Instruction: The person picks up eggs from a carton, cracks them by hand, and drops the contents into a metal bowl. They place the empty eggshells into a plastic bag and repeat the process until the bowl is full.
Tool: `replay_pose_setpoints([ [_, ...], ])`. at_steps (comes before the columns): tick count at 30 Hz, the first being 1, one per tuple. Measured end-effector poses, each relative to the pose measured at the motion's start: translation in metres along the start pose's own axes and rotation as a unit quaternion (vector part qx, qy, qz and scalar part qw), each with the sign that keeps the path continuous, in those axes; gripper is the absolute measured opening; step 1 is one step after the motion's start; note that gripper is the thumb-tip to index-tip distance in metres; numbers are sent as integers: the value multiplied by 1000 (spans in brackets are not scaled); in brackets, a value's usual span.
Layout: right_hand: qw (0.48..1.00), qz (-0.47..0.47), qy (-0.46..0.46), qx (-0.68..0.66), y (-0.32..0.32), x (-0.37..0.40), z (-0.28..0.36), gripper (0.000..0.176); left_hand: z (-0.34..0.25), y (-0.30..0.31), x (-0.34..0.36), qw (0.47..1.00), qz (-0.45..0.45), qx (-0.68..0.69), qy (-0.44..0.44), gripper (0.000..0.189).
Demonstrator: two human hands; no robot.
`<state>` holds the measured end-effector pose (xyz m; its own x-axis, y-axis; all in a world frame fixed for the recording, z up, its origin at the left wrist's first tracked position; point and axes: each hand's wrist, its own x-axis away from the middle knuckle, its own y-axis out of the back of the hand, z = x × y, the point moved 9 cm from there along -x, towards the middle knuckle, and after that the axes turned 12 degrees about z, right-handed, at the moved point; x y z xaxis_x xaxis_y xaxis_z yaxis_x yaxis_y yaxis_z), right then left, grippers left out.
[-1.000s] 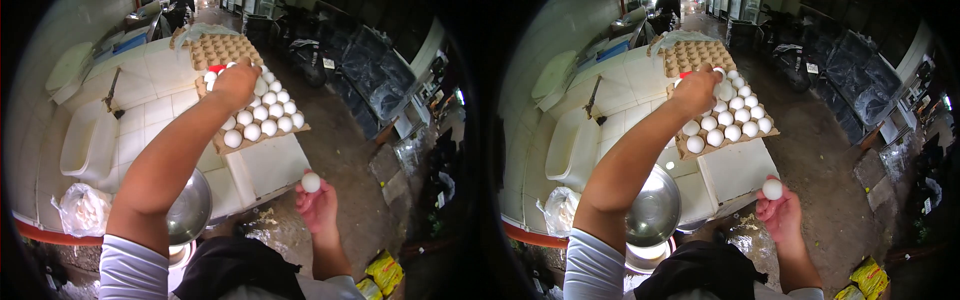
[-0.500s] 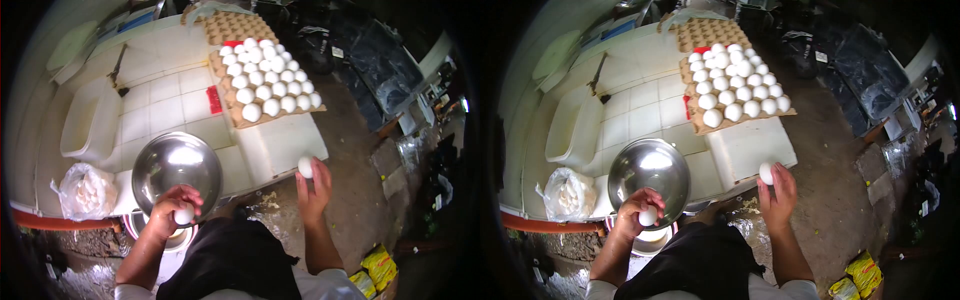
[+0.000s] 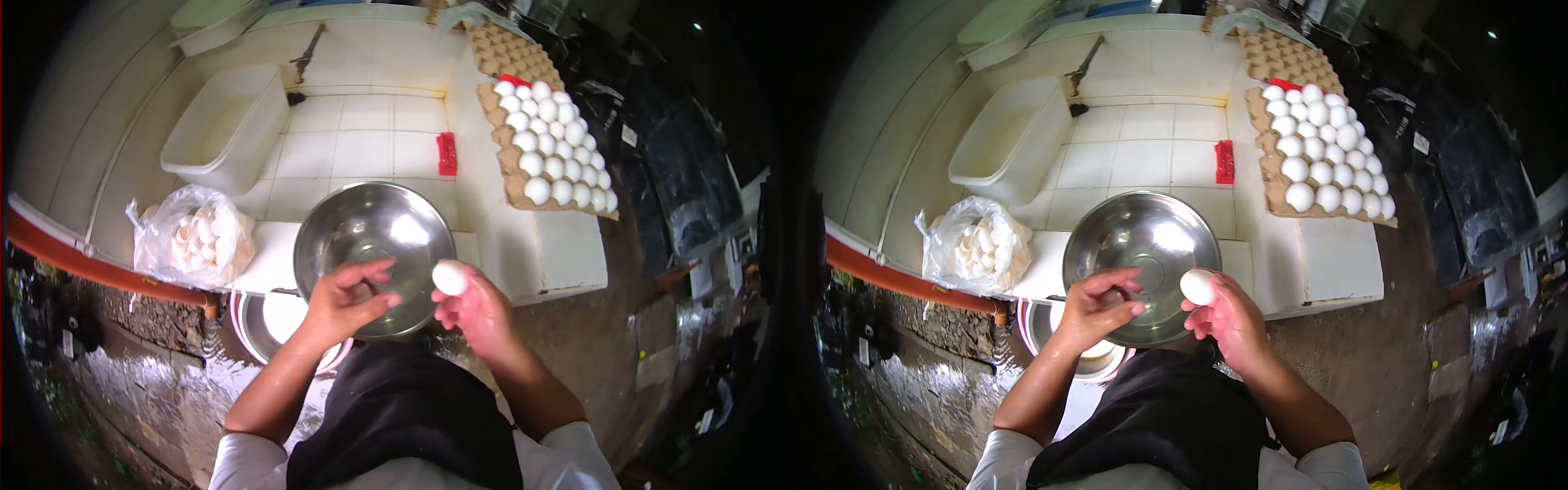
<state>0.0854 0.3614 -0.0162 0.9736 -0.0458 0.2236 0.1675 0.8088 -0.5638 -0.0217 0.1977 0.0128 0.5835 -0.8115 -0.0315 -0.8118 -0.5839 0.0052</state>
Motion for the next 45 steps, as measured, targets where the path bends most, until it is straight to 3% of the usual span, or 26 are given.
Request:
replay_pose_setpoints([
  [6, 994, 12, -54, 97, -25, -47, -34, 50, 5, 12, -12, 990, -17, -136, 23, 47],
  [10, 988, 0, -50, 145, -30, -63, -48, 52, 13, 18, -9, 987, -40, -148, -45, 41],
  [13, 982, -24, -46, 181, -30, -70, -52, 51, 31, 23, -6, 996, -33, -75, 29, 39],
  [16, 981, -6, -21, 195, -31, -80, -53, 51, 34, 29, -8, 991, -44, -118, 50, 37],
  [22, 977, -27, -45, 208, -21, -101, -55, 53, 37, 39, -24, 985, -99, -137, 43, 35],
  [28, 966, -7, -98, 237, -12, -116, -51, 51, 47, 48, -40, 987, -75, -114, 81, 35],
  [41, 966, 15, -137, 219, -4, -129, -56, 49, 58, 56, -48, 984, -79, -146, 67, 33],
  [45, 962, 25, -157, 222, -3, -131, -52, 47, 65, 64, -46, 988, -73, -94, 99, 32],
])
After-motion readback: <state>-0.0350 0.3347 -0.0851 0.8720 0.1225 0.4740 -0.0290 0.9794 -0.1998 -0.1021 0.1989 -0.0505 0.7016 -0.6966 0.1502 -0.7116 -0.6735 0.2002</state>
